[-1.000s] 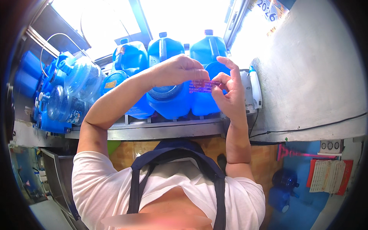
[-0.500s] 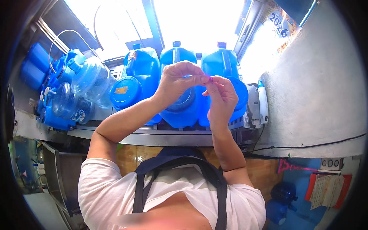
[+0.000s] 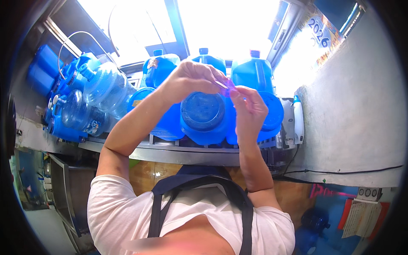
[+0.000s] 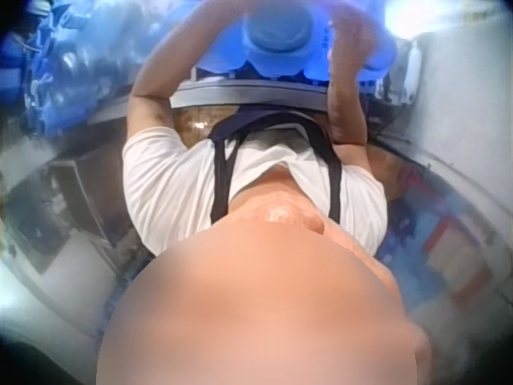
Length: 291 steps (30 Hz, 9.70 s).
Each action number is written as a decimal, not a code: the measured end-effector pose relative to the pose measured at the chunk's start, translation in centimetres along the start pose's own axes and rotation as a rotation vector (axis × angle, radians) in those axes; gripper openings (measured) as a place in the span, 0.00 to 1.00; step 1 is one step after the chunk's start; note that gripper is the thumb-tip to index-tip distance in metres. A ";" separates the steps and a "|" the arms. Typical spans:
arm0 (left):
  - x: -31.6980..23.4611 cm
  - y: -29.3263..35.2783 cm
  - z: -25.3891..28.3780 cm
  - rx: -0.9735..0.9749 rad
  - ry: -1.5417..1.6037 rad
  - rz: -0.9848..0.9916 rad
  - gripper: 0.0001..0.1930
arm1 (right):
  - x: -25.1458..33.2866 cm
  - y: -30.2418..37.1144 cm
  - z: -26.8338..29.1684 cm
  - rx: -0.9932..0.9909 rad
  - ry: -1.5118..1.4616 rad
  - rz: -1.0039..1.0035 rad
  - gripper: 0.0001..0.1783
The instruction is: The person washes a plastic container lid under running water, then places it on a shelf with other containers. They then retrieve a small purple seal and apply it to the neck of a blue water jug, repeating this process for several jugs.
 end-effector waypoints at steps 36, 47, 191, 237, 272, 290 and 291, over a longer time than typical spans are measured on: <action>13.6 -11.3 22.2 -0.551 -0.795 0.549 0.42 | -11.7 14.5 34.4 0.397 1.624 -0.368 0.10; 13.8 -11.6 20.8 -0.468 -0.630 0.609 0.28 | -12.7 15.4 35.7 0.476 1.608 -0.347 0.13; 11.6 -0.4 38.1 -0.745 -1.041 0.927 0.32 | -5.0 28.2 23.3 -0.229 0.678 -0.450 0.08; 46.6 16.0 -49.1 -0.008 0.413 1.167 0.21 | 5.1 43.3 37.8 0.453 1.394 0.012 0.21; 34.9 22.7 -14.3 -0.075 0.152 1.114 0.28 | -6.0 7.2 35.0 0.007 1.367 0.426 0.16; 40.8 27.0 -4.8 -0.148 0.159 1.148 0.22 | -12.5 -3.5 28.9 0.273 1.979 -0.126 0.16; 41.5 27.8 -4.0 -0.222 0.133 1.191 0.22 | -11.4 -3.2 28.9 0.214 1.959 -0.062 0.16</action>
Point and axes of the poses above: each hand's wrist, its own y-axis away from the middle knuckle, its own z-axis out of the back of the hand, x = y × z, the point moved 6 cm from there along -y, towards the middle knuckle, and after that the axes turned 14 degrees about z, right-handed, at the moved point
